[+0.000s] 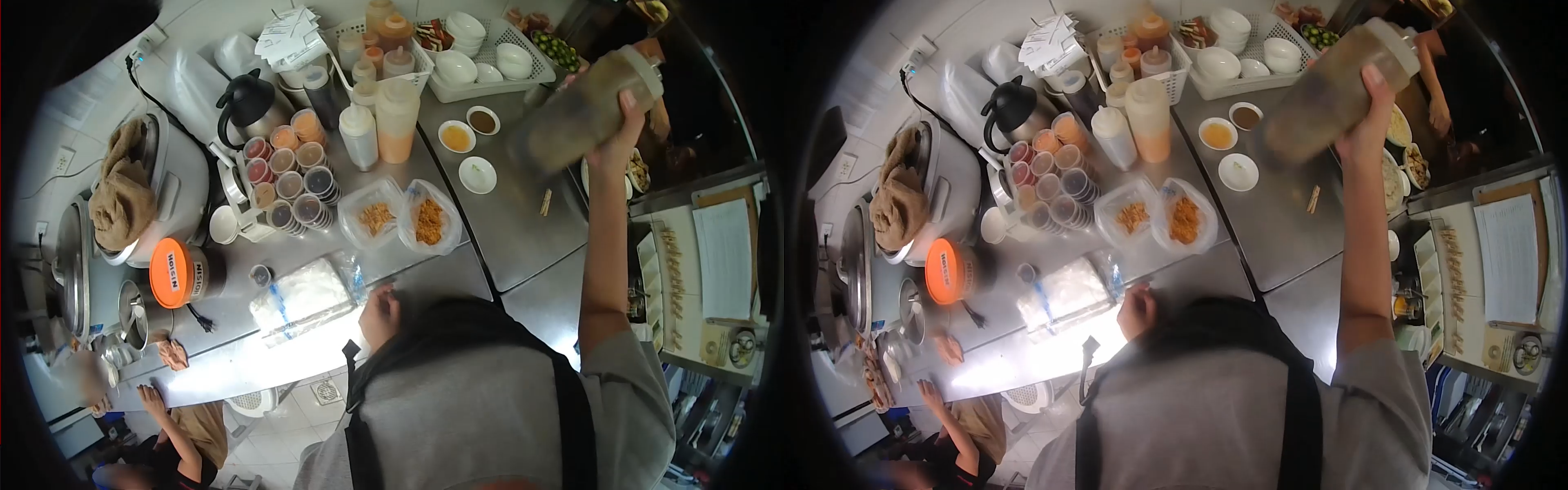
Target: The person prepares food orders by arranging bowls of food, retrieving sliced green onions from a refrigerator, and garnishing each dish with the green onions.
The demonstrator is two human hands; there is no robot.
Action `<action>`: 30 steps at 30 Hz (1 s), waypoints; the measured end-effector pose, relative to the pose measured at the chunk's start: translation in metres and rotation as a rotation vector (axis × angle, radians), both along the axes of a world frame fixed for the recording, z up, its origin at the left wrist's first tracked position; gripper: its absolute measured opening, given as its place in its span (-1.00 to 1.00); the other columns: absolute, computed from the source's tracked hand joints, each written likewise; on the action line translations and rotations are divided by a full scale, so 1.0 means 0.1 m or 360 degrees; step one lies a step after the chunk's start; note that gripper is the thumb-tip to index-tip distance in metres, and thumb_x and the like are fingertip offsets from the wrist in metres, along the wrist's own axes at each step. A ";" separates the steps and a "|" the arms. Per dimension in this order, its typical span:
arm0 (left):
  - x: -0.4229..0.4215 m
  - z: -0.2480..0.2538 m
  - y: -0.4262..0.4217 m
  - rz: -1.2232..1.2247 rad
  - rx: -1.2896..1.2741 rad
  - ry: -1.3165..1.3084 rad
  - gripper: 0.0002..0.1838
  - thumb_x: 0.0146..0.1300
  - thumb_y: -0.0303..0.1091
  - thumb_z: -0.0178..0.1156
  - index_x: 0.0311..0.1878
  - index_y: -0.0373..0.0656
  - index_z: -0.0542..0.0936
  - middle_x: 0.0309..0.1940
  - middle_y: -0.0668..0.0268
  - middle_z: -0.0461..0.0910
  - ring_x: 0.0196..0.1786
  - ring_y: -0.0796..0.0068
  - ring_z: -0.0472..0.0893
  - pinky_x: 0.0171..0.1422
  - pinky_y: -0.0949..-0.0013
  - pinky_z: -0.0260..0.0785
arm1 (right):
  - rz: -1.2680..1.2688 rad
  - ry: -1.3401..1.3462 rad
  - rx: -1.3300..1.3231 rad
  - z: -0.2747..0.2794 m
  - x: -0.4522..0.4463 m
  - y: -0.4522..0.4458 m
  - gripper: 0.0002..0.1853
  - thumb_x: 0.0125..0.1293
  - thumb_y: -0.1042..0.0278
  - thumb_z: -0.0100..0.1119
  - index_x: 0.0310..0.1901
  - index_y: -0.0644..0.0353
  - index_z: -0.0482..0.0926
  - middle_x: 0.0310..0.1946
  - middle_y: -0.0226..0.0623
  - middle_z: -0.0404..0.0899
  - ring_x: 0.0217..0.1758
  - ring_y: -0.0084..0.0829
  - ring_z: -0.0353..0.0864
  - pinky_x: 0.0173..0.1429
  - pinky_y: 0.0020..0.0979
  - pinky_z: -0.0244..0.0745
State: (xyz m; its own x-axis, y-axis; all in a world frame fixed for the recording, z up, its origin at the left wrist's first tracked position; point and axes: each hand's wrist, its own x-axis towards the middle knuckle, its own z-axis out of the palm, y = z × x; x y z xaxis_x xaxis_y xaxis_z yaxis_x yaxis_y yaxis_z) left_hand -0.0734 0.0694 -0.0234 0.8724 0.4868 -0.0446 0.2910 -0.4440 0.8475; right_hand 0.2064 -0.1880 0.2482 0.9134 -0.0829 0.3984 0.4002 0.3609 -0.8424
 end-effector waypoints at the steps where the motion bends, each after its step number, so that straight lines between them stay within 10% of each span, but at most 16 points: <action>1: 0.05 0.01 0.01 -0.0006 -0.0018 -0.0025 -0.73 0.10 -0.45 0.23 -0.09 -0.03 0.58 -0.48 0.28 0.59 -0.45 0.35 0.61 -0.29 0.34 0.44 | 0.0268 -0.0049 0.0049 -0.04 -0.10 -0.05 -0.36 0.19 -0.03 0.05 0.16 0.32 0.32 -0.08 -0.05 0.51 -0.01 -0.12 0.57 0.07 -0.13 0.51; 9: 0.06 0.06 0.00 0.0008 -0.0054 -0.0062 -0.73 0.13 -0.48 0.20 -0.06 -0.11 0.57 -0.52 0.33 0.55 -0.49 0.49 0.55 -0.31 0.41 0.41 | 0.0103 0.0085 -0.0010 -0.30 -0.12 -0.28 -0.42 0.24 0.05 0.09 0.11 0.40 0.35 -0.07 -0.04 0.53 -0.04 -0.18 0.61 0.04 -0.23 0.54; 19: 0.03 0.07 0.00 -0.0003 -0.0075 -0.0010 -0.69 0.13 -0.45 0.20 -0.02 -0.06 0.56 -0.51 0.35 0.54 -0.48 0.50 0.54 -0.29 0.42 0.40 | -0.0047 0.0407 -0.1783 -1.07 -0.01 -0.48 -0.27 -0.08 0.06 0.51 0.10 0.20 0.41 -0.03 -0.30 0.56 0.03 -0.44 0.54 0.11 -0.40 0.41; 30: 0.02 0.04 0.02 -0.0022 -0.0152 -0.0033 -0.69 0.12 -0.47 0.20 -0.03 -0.04 0.55 -0.48 0.34 0.56 -0.46 0.49 0.57 -0.26 0.41 0.42 | 0.0129 0.0603 -0.2783 -1.69 -0.26 -0.61 -0.23 -0.30 0.12 0.47 0.04 0.23 0.43 -0.12 0.05 0.59 -0.03 -0.02 0.59 0.06 -0.21 0.47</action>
State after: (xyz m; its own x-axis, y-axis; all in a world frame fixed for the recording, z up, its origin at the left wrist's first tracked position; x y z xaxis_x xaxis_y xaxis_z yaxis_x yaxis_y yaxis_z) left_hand -0.0710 0.0712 -0.0191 0.8802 0.4692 -0.0722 0.2676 -0.3648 0.8918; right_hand 0.1800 -0.2494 0.0788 0.9467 0.2083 -0.2459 0.1420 -0.9546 -0.2619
